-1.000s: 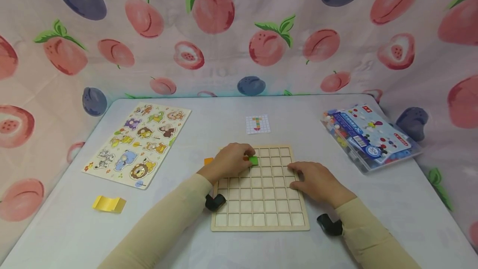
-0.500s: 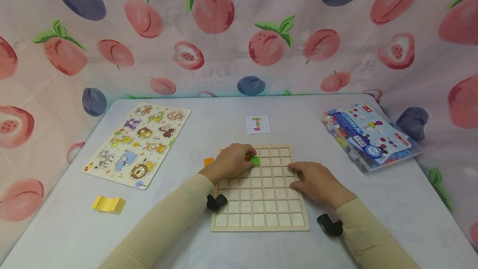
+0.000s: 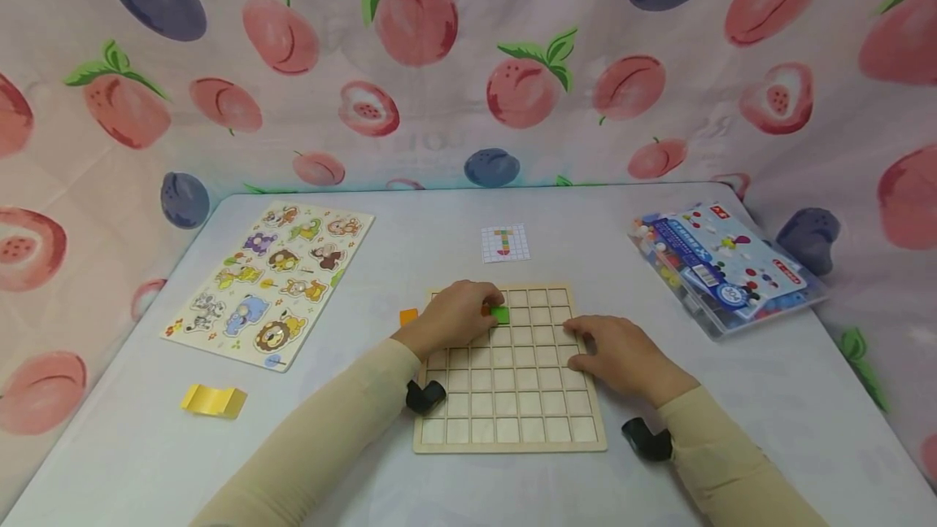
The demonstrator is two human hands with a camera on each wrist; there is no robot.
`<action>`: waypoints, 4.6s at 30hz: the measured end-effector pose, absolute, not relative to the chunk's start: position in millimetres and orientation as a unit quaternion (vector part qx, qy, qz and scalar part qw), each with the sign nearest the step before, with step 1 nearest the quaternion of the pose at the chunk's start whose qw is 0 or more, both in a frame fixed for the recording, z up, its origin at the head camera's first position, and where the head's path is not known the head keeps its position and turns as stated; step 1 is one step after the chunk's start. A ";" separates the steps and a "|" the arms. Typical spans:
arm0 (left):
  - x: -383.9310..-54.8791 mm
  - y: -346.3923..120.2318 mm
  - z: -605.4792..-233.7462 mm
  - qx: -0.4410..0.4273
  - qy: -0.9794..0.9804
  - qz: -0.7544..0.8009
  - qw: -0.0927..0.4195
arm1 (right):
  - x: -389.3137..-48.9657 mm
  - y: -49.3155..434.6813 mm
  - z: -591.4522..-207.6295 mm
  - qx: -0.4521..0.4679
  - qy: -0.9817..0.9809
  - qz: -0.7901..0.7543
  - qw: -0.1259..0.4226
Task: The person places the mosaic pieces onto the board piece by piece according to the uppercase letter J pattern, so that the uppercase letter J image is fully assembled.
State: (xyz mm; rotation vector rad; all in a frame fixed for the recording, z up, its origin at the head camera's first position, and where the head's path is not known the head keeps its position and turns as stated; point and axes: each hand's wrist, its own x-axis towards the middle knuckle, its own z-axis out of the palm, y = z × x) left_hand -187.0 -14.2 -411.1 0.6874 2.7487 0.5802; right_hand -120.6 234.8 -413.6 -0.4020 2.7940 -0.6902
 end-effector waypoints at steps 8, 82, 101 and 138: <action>-186.7 -13.1 -412.3 0.236 0.942 0.201 0.126 | -122.2 236.9 -413.2 -0.146 0.953 -0.239 0.113; -167.3 -77.3 -410.5 0.161 0.953 0.242 0.085 | -120.1 236.5 -412.3 -0.160 0.949 -0.242 0.120; -161.7 -102.2 -413.1 0.108 0.957 0.251 0.099 | -120.1 237.4 -412.3 -0.161 0.948 -0.247 0.123; -165.0 -119.0 -414.0 0.085 0.959 0.256 0.091 | -118.7 236.8 -411.8 -0.161 0.950 -0.242 0.118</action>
